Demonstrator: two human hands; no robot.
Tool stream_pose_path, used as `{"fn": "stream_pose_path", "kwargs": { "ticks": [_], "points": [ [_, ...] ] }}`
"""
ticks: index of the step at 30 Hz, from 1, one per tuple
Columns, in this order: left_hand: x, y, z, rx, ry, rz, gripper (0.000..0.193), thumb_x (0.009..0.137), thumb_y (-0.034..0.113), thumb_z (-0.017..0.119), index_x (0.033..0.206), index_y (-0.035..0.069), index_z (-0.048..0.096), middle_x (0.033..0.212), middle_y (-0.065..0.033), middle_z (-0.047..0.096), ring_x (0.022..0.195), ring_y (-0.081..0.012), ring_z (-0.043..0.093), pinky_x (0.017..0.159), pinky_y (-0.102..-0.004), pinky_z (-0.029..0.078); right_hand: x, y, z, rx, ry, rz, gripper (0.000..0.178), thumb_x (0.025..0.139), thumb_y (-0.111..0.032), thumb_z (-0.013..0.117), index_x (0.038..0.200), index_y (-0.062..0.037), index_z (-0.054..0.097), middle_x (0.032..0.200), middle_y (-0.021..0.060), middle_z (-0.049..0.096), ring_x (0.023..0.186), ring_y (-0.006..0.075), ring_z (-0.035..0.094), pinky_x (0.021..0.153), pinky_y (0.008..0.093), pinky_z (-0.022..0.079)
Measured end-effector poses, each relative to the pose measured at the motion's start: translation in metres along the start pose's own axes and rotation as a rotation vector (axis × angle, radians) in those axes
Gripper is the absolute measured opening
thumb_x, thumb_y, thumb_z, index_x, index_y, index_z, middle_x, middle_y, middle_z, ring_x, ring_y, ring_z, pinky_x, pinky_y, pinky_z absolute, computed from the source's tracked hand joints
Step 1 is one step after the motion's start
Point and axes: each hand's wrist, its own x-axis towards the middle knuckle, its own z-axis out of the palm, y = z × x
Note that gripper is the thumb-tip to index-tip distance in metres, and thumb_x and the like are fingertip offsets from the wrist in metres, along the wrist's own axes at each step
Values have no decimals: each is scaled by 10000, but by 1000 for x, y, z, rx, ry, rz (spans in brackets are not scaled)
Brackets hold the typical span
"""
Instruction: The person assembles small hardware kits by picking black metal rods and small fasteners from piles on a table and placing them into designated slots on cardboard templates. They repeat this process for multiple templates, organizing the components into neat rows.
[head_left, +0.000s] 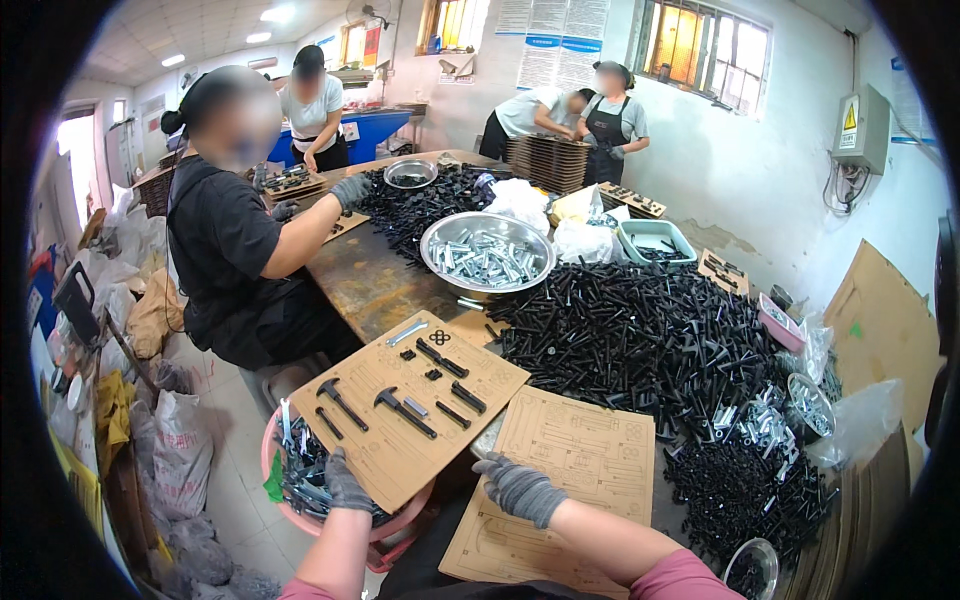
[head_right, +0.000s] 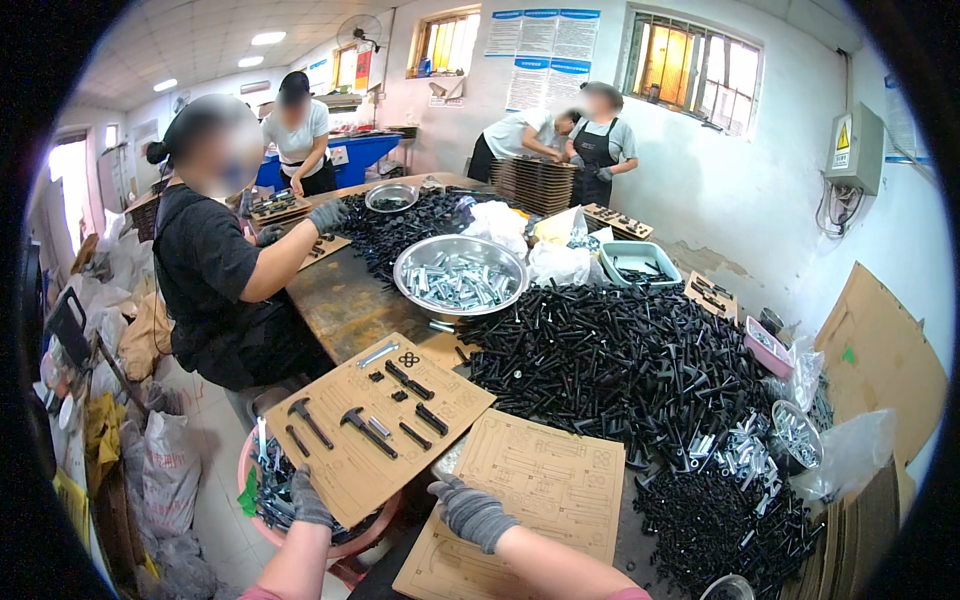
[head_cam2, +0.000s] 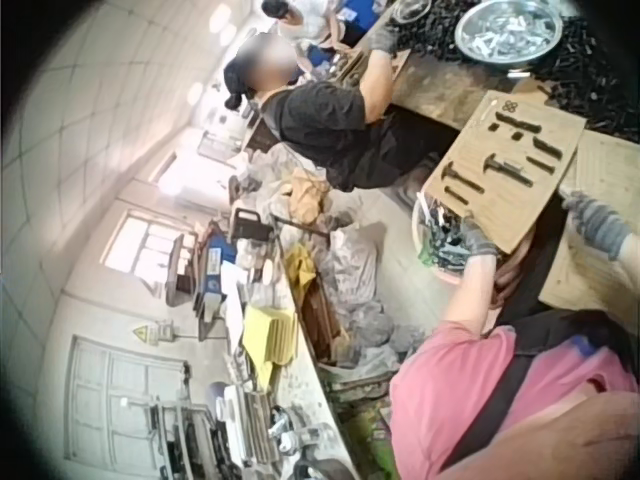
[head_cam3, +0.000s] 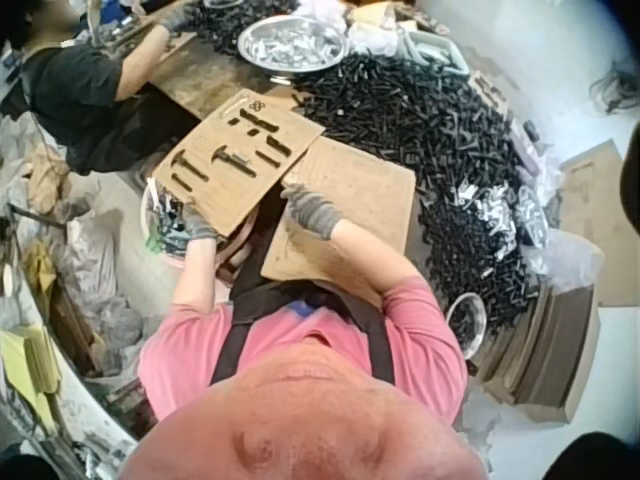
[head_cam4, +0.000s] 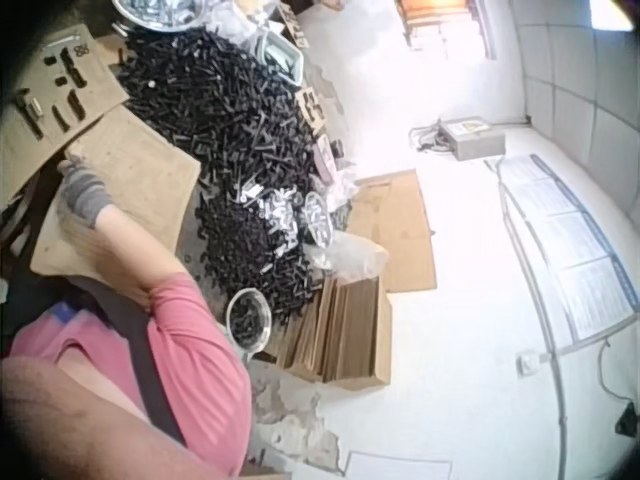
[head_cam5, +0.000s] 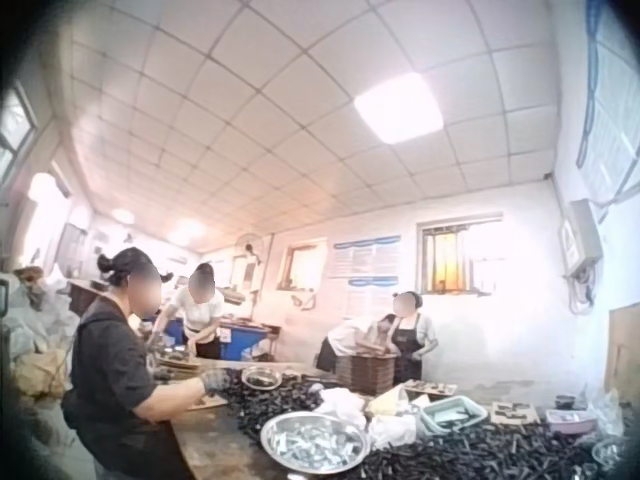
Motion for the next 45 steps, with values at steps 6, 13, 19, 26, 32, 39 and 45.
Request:
{"fn": "stream_pose_path", "kwargs": {
  "ticks": [6, 13, 19, 26, 32, 39, 45],
  "points": [
    [81, 56, -17, 253, 122, 186, 381, 860, 244, 407, 1185, 52, 458, 1064, -166, 571, 901, -333, 581, 766, -438, 494, -31, 33, -18, 137, 114, -15, 358, 821, -217, 470, 1154, -86, 470, 1229, 195, 441, 1088, 330, 468, 926, 376, 375],
    [110, 73, 34, 585, 473, 223, 332, 802, 245, 560, 1076, 59, 547, 949, -123, 619, 768, -287, 615, 649, -430, 512, -105, 77, -37, 178, 298, 180, 301, 809, -191, 524, 1092, -87, 523, 1119, 159, 533, 1026, 305, 513, 876, 360, 410],
    [162, 101, 1, 838, 444, 232, 294, 827, 278, 538, 1033, 70, 551, 905, -87, 607, 717, -271, 589, 628, -443, 494, -118, 47, -93, 205, 559, 112, 228, 782, -75, 552, 1009, -67, 573, 869, 116, 597, 749, 229, 594, 671, 312, 482],
    [154, 90, -13, 553, 262, 205, 338, 849, 299, 520, 1088, 60, 521, 922, -94, 604, 754, -249, 596, 650, -415, 501, -129, -7, -159, 814, 700, -88, 378, 717, -1, 543, 1093, -23, 509, 760, 46, 566, 643, 75, 525, 572, 214, 440],
    [90, 98, 15, 778, 228, 746, 434, 844, 130, 507, 1233, 26, 346, 1003, -143, 544, 854, -201, 577, 695, -312, 506, -163, -61, -208, 946, 1048, -298, 362, 653, 12, 533, 1015, 13, 513, 828, 91, 563, 672, 109, 515, 629, 229, 441],
    [55, -17, 108, 1151, -276, 1015, 446, 753, 108, 539, 1182, 31, 439, 1152, -92, 469, 1012, -182, 468, 870, -285, 388, -188, -105, -226, 886, 364, -670, 435, 773, -365, 612, 977, 15, 557, 818, 74, 576, 676, 157, 515, 597, 265, 410],
    [-20, -137, 166, 1415, -805, 871, 512, 779, 339, 581, 1138, -4, 458, 1126, -141, 467, 1076, -268, 436, 936, -362, 323, -194, -100, -208, 642, 438, -499, 415, 714, -330, 643, 966, -7, 572, 809, 65, 582, 658, 145, 523, 569, 249, 408]
  ]
}}
